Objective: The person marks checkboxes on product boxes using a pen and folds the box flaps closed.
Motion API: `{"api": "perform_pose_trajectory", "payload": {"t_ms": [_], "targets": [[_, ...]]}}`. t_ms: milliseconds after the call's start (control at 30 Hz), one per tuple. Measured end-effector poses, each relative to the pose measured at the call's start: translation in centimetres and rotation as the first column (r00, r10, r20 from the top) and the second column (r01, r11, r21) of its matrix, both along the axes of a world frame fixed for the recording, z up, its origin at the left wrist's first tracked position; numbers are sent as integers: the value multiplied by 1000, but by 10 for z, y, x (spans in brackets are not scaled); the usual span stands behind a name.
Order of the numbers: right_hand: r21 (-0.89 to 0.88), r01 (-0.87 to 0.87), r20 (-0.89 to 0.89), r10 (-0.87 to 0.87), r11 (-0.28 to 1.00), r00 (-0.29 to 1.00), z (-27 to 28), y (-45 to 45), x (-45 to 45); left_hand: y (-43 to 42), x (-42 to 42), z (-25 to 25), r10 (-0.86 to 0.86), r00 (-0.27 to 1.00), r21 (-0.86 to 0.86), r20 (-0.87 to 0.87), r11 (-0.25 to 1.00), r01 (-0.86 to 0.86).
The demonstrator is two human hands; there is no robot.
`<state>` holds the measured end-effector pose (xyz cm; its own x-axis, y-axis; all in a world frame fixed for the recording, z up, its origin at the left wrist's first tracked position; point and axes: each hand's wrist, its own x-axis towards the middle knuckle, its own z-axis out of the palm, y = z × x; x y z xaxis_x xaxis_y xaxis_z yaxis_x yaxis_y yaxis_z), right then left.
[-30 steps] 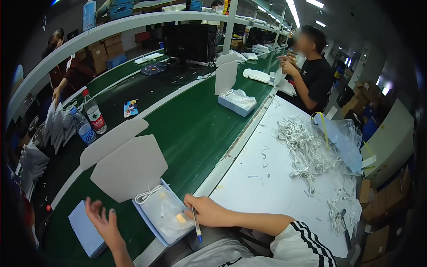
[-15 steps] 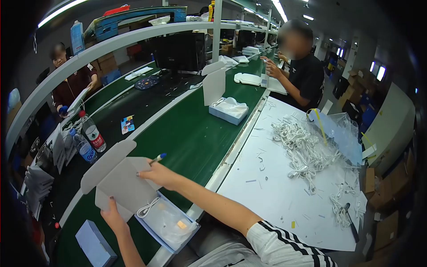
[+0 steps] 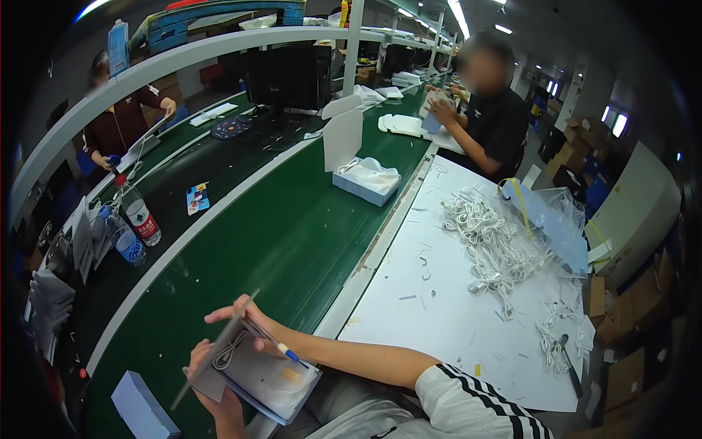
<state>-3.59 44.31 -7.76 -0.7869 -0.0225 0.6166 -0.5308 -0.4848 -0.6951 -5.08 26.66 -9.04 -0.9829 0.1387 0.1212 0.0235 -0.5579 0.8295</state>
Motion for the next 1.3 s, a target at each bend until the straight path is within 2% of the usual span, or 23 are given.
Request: {"api": "perform_pose_trajectory", "payload": {"t_ms": [100,133,267,300,433,500,633,767,800,933,967,1100,1300], "targets": [[91,-3,22,1,996,1000,-5,2,8,3,5,5,-186,976,-267,-110,952,151],[83,-5,22,3,997,1000,-5,5,12,0,3,4,-184,977,-275,-109,950,149],[274,-95,111,67,957,992,0,29,26,-5,-7,-5,-280,959,-355,-38,901,249],[274,-93,104,67,957,992,0,35,27,-4,-8,-2,-280,959,-357,-44,901,247],[22,-362,242,347,932,906,-6,59,34,6,5,15,-248,968,-375,-28,901,220],[-333,-453,323,552,827,769,0,69,32,8,5,15,-251,968,-375,-28,900,223],[-350,-395,309,503,849,807,9,52,22,12,7,15,-260,966,-379,-8,895,238],[6,-210,474,182,978,862,29,22,31,13,12,24,-286,957,-415,-53,878,239],[2,-215,482,188,977,856,25,21,32,10,14,27,-281,959,-415,-43,878,239],[347,-162,241,79,924,967,5,31,49,-8,21,42,-531,805,-822,-263,560,101],[347,-167,249,81,923,965,0,34,54,-11,21,42,-529,809,-821,-257,561,107],[536,-65,228,-71,842,971,-22,42,71,-21,19,41,-737,660,-979,-145,205,14],[532,-92,279,-72,842,957,-22,54,70,-26,13,32,-753,645,-967,-130,240,84]]}}
